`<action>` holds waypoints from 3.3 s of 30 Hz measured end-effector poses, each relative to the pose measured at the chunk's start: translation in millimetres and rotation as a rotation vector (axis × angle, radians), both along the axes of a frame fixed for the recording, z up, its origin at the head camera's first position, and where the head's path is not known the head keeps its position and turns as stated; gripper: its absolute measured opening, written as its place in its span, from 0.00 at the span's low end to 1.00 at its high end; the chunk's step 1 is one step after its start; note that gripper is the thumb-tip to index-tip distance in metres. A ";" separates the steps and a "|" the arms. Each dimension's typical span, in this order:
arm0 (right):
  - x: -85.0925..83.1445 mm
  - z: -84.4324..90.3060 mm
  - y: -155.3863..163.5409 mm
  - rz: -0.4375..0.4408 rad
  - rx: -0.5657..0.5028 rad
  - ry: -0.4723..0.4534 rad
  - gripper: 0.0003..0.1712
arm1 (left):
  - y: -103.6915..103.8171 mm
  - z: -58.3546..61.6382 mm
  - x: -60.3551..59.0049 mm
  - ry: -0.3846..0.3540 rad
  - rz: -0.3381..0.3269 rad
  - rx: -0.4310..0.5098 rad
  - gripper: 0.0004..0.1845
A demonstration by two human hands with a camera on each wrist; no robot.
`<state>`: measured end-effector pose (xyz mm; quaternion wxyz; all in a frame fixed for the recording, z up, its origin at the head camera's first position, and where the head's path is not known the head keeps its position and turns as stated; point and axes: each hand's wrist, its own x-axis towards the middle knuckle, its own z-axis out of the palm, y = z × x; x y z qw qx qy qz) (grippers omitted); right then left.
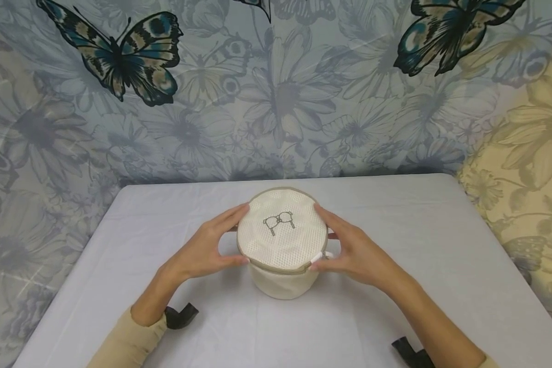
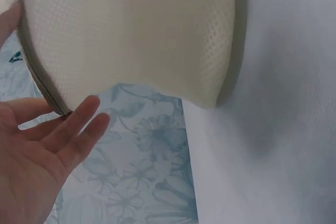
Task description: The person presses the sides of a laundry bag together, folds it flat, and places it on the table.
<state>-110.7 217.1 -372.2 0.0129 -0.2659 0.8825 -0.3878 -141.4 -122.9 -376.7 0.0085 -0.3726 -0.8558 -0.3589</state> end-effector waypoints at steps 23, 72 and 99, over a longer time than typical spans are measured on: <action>7.5 2.4 -8.2 -0.006 -0.379 -0.480 0.57 | 4.8 2.5 -0.7 -0.564 -0.032 0.282 0.58; 12.6 -24.4 -16.3 -0.118 -0.168 -0.460 0.63 | 20.2 -22.9 -11.2 -0.363 -0.018 -0.111 0.59; 13.7 -33.1 -15.0 -0.109 -0.080 -0.473 0.61 | 24.8 -33.7 -8.8 -0.356 -0.023 -0.204 0.58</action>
